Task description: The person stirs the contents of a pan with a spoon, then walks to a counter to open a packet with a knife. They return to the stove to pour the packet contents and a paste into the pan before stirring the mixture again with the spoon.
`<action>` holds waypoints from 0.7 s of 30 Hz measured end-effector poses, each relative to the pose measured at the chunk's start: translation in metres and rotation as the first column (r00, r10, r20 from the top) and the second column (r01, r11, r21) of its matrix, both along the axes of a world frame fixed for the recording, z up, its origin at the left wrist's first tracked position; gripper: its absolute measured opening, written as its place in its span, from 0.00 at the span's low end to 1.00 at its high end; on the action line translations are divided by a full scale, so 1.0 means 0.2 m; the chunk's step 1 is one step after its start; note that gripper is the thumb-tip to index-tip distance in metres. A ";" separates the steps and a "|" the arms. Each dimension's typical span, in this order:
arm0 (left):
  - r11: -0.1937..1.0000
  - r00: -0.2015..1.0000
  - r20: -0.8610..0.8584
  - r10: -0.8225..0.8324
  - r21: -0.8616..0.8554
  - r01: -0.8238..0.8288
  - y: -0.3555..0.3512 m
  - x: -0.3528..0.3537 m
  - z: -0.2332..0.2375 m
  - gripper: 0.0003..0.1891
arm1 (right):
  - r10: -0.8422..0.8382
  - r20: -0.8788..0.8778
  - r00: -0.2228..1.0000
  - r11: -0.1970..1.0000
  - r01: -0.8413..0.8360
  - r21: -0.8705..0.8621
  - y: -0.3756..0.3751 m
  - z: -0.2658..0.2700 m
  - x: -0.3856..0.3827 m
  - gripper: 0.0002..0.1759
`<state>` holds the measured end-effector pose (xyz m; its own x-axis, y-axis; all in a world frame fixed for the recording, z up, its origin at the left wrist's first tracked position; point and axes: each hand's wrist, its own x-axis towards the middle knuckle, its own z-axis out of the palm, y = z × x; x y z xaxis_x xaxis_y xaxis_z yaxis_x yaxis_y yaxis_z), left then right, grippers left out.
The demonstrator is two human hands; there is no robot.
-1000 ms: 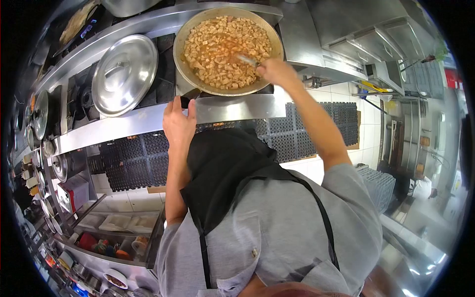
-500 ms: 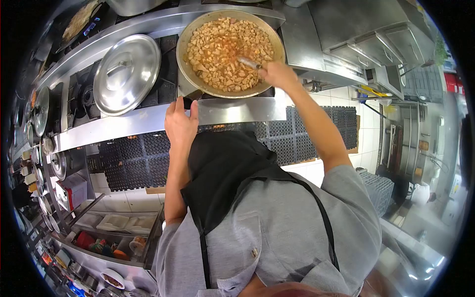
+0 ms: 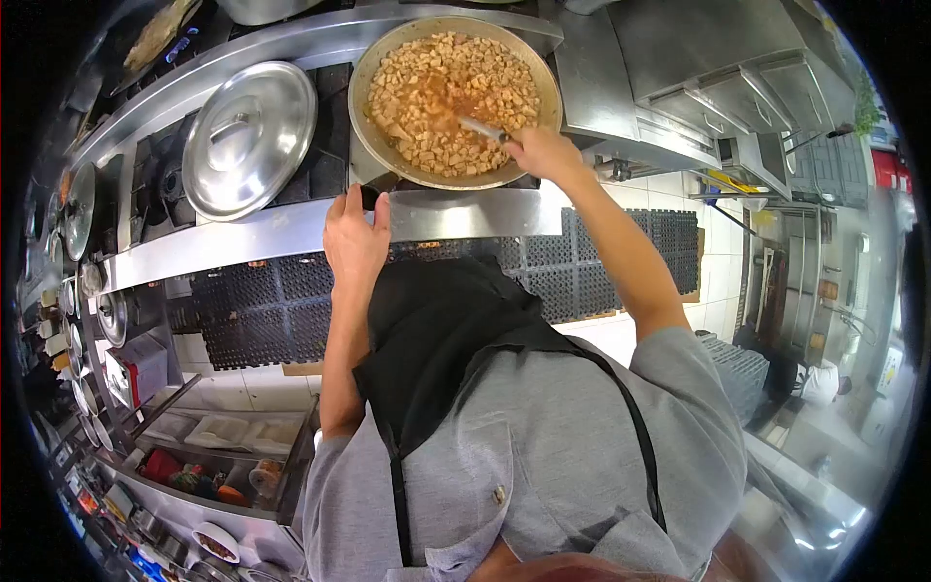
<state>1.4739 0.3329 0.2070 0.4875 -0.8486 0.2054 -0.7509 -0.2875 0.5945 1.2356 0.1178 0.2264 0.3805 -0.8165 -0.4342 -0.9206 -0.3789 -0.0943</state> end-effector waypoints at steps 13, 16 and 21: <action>0.999 0.997 -0.062 -0.050 -0.025 0.048 0.00 0.01 0.01 0.16 | 0.155 -0.010 0.988 0.979 -0.155 -0.131 -0.06 0.04 -0.03 0.20; 0.998 0.999 -0.015 -0.042 -0.050 0.041 0.01 0.02 0.01 0.16 | 0.177 0.089 0.980 0.982 -0.169 -0.089 0.03 0.06 -0.10 0.17; 0.999 1.000 -0.009 -0.010 -0.033 0.010 0.02 0.02 0.00 0.17 | 0.095 -0.075 0.993 0.992 -0.101 -0.077 -0.16 0.26 -0.39 0.18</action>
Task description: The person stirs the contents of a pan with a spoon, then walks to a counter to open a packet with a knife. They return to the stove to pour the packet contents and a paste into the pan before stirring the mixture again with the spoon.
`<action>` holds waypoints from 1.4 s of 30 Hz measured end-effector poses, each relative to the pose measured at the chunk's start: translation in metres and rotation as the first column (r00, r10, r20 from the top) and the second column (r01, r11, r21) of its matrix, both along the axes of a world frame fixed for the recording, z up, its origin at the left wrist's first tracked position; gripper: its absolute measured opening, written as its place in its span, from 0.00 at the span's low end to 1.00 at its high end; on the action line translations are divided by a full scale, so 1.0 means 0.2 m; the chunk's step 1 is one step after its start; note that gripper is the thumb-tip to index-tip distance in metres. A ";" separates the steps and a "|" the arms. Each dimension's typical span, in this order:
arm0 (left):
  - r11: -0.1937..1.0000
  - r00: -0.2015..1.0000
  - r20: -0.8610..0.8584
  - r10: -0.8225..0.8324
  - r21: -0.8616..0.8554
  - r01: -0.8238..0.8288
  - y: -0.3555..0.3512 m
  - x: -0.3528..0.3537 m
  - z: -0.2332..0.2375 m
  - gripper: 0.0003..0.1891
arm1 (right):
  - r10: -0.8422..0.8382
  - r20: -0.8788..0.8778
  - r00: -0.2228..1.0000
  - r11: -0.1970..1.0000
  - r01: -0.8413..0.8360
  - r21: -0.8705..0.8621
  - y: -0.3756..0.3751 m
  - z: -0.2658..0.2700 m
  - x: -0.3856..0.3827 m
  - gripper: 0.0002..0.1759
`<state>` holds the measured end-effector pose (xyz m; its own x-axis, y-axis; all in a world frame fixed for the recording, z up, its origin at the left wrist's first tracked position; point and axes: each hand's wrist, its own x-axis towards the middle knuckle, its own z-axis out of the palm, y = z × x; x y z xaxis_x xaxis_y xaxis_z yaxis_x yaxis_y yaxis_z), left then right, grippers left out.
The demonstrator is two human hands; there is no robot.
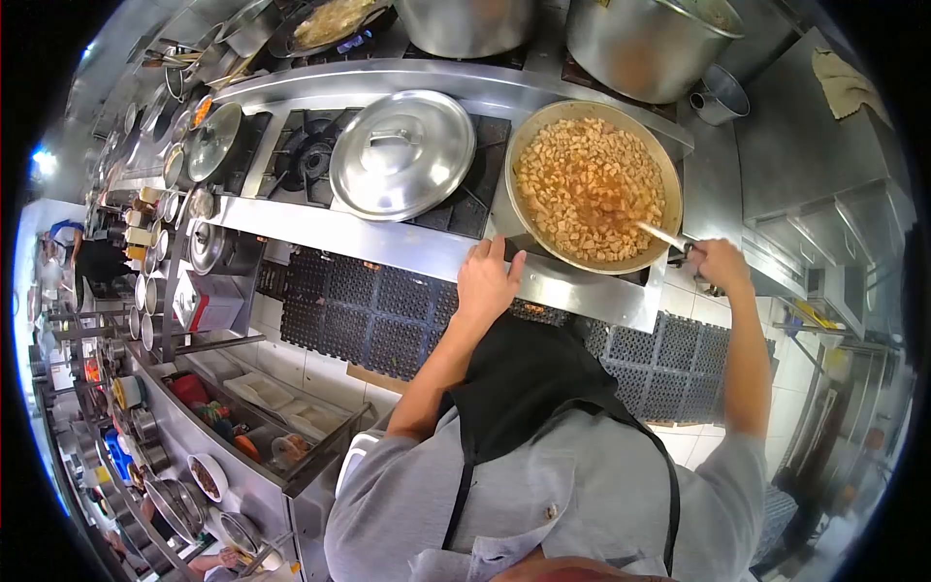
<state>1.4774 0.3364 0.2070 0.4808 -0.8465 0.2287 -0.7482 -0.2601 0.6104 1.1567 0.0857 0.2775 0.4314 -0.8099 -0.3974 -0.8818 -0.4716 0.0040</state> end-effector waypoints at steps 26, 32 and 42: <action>0.997 0.997 -0.035 -0.074 -0.004 0.074 -0.02 -0.01 0.01 0.15 | 0.183 -0.062 0.981 0.981 -0.186 -0.049 0.06 -0.05 0.04 0.19; 0.998 0.996 -0.061 -0.060 -0.003 0.060 -0.02 -0.02 0.00 0.16 | 0.225 -0.110 0.968 0.837 -0.250 -0.487 -0.12 0.27 -0.13 0.14; 0.999 0.999 -0.045 -0.030 -0.024 0.029 -0.01 -0.03 -0.02 0.17 | 0.065 -0.029 0.997 0.866 -0.071 -0.495 -0.22 -0.12 0.02 0.12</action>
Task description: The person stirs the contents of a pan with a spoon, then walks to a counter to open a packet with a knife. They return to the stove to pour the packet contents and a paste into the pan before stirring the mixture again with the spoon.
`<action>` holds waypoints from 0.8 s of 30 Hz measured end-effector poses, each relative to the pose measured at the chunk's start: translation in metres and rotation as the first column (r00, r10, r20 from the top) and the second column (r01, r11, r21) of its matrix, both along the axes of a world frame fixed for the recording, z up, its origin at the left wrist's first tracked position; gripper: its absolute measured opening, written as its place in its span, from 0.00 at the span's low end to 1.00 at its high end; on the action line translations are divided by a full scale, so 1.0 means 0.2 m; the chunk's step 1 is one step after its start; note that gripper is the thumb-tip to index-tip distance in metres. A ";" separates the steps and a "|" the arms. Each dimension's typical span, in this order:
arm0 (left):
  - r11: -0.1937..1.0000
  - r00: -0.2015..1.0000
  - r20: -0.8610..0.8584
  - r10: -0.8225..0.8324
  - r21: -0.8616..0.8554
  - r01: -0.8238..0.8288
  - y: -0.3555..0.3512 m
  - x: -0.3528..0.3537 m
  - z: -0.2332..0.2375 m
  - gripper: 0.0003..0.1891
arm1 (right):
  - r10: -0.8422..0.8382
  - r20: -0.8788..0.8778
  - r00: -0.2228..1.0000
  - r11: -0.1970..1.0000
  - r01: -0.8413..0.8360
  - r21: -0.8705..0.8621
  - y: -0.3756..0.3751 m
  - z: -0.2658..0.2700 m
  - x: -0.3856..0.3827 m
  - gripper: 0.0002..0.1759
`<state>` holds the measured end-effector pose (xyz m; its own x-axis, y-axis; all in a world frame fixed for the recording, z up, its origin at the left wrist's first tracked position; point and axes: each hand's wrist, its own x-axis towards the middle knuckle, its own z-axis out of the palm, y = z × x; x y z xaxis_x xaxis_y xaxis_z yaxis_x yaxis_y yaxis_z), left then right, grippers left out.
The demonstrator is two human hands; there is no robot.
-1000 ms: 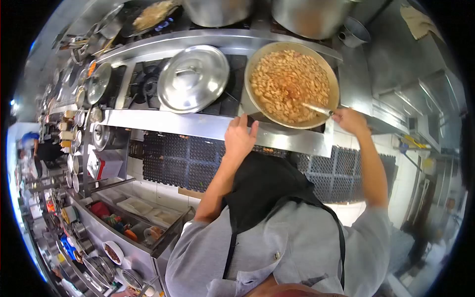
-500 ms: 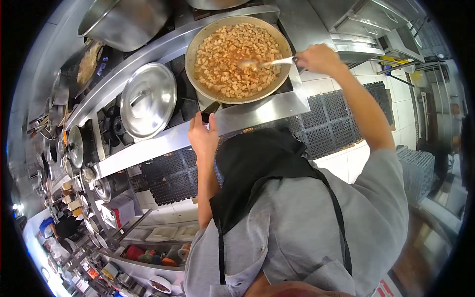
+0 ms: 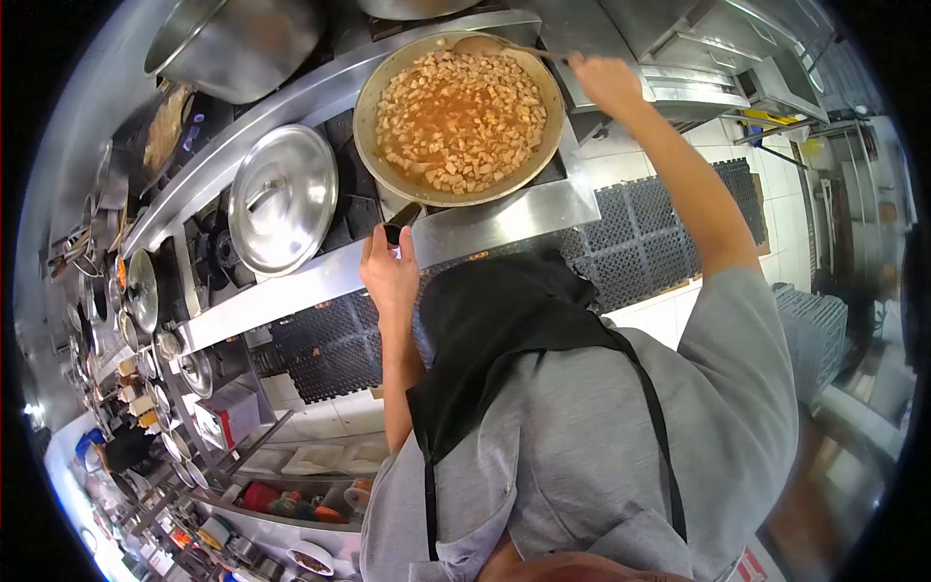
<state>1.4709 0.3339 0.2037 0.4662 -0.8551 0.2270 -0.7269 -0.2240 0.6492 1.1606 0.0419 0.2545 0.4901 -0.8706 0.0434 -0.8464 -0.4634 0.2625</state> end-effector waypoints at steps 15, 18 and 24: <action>0.999 0.999 0.014 -0.042 -0.026 0.043 0.00 0.03 -0.02 0.17 | -0.205 0.216 0.955 0.810 0.042 0.585 0.65 0.08 0.11 0.14; 0.999 0.999 -0.010 -0.047 -0.006 0.047 -0.01 0.02 0.01 0.15 | -0.176 0.103 0.979 0.905 0.119 0.408 0.70 0.30 0.15 0.14; 1.000 0.999 -0.028 -0.024 -0.003 0.024 0.00 0.03 -0.01 0.17 | 0.019 0.101 0.995 0.995 -0.028 0.093 0.40 0.34 0.14 0.14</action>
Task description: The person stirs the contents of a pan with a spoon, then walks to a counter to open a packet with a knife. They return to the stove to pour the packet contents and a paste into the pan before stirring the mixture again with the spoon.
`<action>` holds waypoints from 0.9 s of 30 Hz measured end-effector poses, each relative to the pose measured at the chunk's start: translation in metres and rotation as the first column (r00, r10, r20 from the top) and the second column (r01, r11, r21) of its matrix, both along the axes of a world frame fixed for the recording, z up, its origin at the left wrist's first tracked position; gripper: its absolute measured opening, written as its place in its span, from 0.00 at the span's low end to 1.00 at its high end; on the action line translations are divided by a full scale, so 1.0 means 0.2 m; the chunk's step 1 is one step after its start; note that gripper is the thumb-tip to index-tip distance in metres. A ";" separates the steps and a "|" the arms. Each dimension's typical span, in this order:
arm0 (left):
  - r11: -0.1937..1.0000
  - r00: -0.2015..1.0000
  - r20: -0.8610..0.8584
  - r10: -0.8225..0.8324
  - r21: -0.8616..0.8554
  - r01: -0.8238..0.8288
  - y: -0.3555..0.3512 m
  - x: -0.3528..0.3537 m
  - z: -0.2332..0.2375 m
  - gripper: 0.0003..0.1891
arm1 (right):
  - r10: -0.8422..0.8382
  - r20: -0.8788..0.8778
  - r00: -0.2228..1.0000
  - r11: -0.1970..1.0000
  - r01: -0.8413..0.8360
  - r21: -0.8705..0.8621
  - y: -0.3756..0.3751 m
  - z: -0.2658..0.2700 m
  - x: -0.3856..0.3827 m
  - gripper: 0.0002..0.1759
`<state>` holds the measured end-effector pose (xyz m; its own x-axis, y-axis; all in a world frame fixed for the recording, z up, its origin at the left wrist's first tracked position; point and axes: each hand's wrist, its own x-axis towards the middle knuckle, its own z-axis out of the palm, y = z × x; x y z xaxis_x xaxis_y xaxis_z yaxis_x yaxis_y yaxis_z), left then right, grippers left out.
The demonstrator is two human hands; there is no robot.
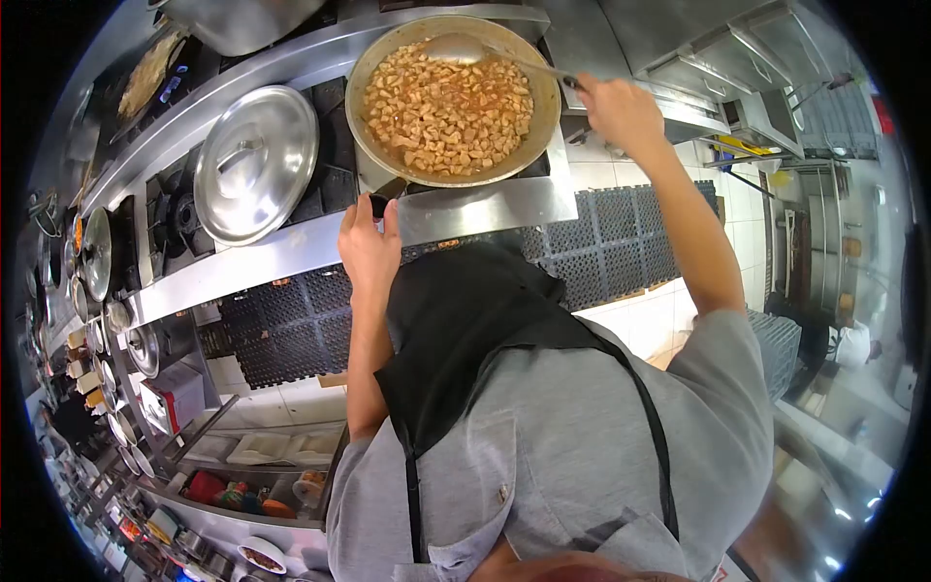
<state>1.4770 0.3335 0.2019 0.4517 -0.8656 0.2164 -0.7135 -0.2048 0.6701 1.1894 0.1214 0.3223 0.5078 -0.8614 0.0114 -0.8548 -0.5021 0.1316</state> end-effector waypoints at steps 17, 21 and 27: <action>0.997 0.997 0.027 0.068 0.032 -0.069 -0.01 -0.05 -0.01 0.19 | 0.035 0.161 0.986 0.829 -0.119 0.546 -0.48 -0.57 -0.04 0.15; 0.997 0.997 0.033 0.074 0.025 -0.075 0.00 -0.05 0.00 0.18 | 0.094 0.201 0.975 0.821 -0.190 0.538 -0.32 -0.42 -0.15 0.15; 0.997 0.996 0.031 0.081 0.010 -0.081 -0.01 -0.05 0.00 0.17 | 0.168 0.002 0.986 0.956 -0.163 0.242 -0.03 -0.11 -0.27 0.15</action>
